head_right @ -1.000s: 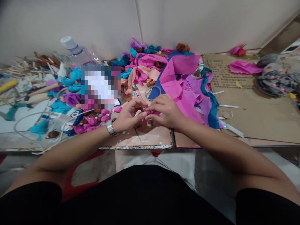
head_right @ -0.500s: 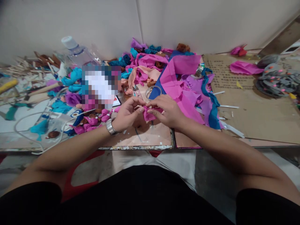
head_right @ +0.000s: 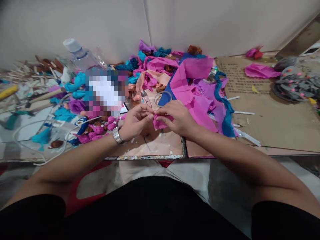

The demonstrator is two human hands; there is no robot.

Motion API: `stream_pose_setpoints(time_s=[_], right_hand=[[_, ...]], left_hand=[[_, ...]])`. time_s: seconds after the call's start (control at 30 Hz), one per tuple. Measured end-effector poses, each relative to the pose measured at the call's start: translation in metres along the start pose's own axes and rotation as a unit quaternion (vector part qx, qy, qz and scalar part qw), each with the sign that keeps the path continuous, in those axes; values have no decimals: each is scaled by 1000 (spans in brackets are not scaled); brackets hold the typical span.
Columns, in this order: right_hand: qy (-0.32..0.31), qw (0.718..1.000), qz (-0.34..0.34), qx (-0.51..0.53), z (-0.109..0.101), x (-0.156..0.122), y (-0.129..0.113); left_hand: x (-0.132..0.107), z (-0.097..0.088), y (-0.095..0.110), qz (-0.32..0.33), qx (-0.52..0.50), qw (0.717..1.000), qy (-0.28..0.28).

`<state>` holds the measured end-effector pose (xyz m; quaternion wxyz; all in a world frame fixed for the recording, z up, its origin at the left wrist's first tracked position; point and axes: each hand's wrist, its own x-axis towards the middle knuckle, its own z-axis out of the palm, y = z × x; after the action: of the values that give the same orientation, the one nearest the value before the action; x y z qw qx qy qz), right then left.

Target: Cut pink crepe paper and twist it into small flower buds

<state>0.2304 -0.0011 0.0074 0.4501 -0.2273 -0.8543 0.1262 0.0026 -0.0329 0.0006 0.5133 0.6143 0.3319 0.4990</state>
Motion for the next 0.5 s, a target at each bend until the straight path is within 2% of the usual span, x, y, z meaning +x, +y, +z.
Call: stream_pose_setpoints(time_s=[0.17,0.37,0.5], right_hand=[[4,1000,-17,-14,0,1,2],[-8,1000,-6,-20,0,1,6],[-2,1000,-22,-12,-1,2,3]], left_hand=[[-6,4,4,36,54,998,-5],[-6,1,0,34,57,998,-21],[-5,0,-4,46,52,997,-18]])
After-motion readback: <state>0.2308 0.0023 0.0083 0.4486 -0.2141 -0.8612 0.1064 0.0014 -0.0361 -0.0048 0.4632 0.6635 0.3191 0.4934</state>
